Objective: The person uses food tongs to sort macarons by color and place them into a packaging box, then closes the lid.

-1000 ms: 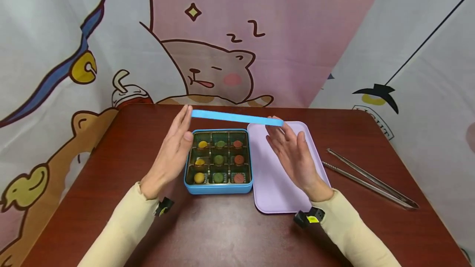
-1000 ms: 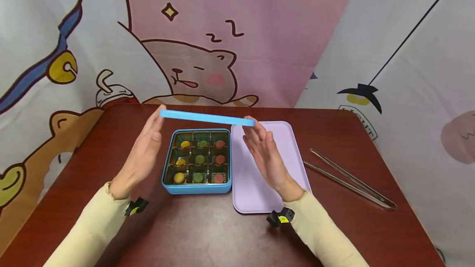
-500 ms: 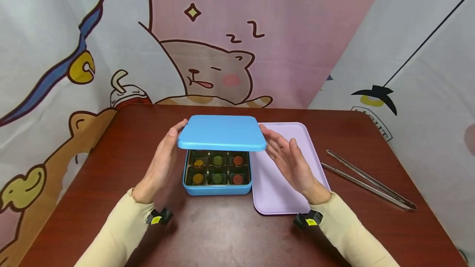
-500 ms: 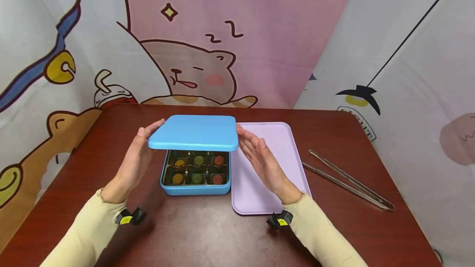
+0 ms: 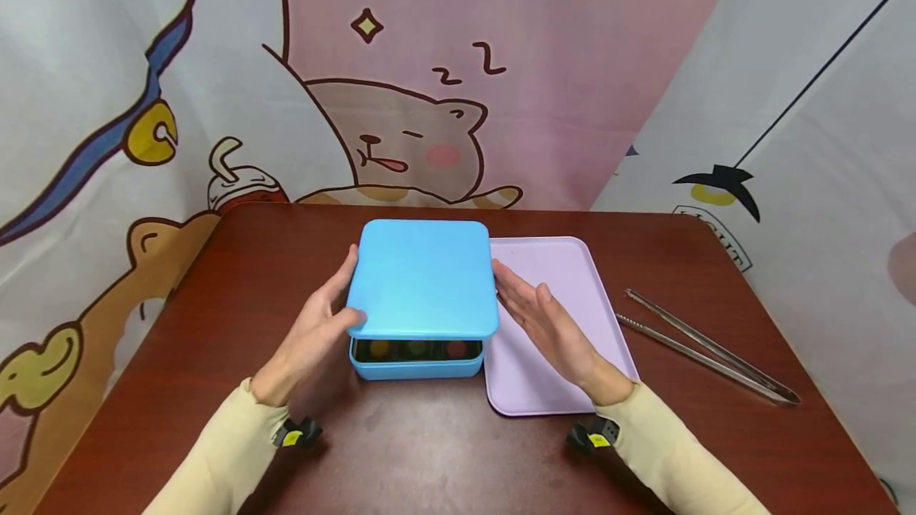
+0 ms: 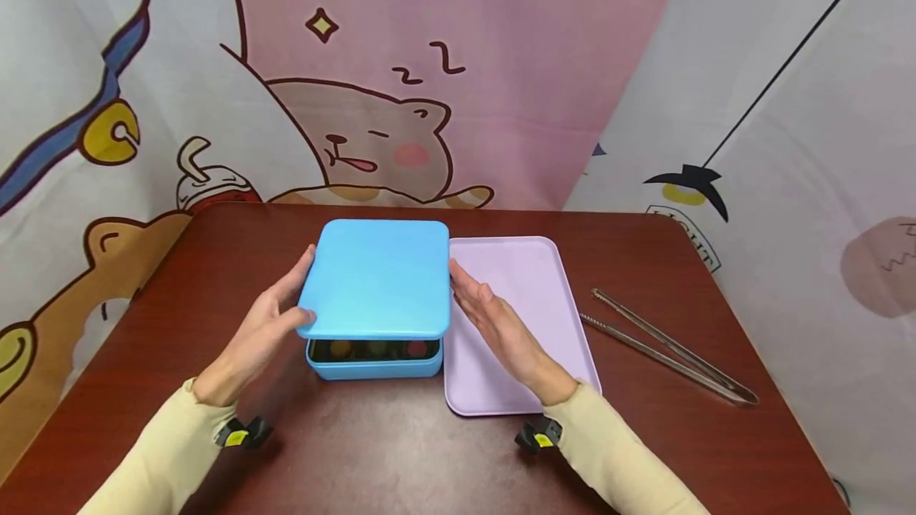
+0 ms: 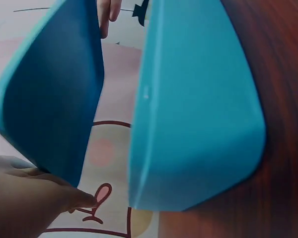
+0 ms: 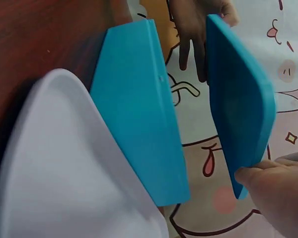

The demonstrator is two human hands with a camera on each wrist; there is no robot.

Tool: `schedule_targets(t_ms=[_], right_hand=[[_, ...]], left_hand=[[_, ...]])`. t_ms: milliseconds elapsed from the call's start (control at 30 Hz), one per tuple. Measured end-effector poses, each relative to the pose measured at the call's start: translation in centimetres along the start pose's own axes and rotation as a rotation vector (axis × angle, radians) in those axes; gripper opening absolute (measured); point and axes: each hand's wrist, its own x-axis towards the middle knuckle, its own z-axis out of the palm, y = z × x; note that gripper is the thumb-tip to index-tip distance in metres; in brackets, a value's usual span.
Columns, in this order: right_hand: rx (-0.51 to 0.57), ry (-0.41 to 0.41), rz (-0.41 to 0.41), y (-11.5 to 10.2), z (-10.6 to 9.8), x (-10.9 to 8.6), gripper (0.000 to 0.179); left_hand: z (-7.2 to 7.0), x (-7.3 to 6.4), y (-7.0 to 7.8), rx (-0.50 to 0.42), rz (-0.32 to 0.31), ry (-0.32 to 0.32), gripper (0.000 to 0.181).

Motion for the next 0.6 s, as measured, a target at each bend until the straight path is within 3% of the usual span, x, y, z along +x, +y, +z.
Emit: schedule_targets(t_ms=[167, 400, 600], right_hand=[[-0.003, 0.016, 0.048, 0.7, 0.3, 0.0, 0.080], [0.001, 0.014, 0.132, 2.1, 0.5, -0.1, 0.082], [-0.003, 0.010, 0.154, 2.8, 0.7, -0.1, 0.083]], left_hand=[[-0.1, -0.1, -0.7, 0.067, -0.052, -0.015, 0.091], [-0.2, -0.5, -1.5, 0.178, -0.074, -0.033, 0.091], [-0.2, -0.8, -2.3, 0.196, -0.091, -0.072, 0.092]])
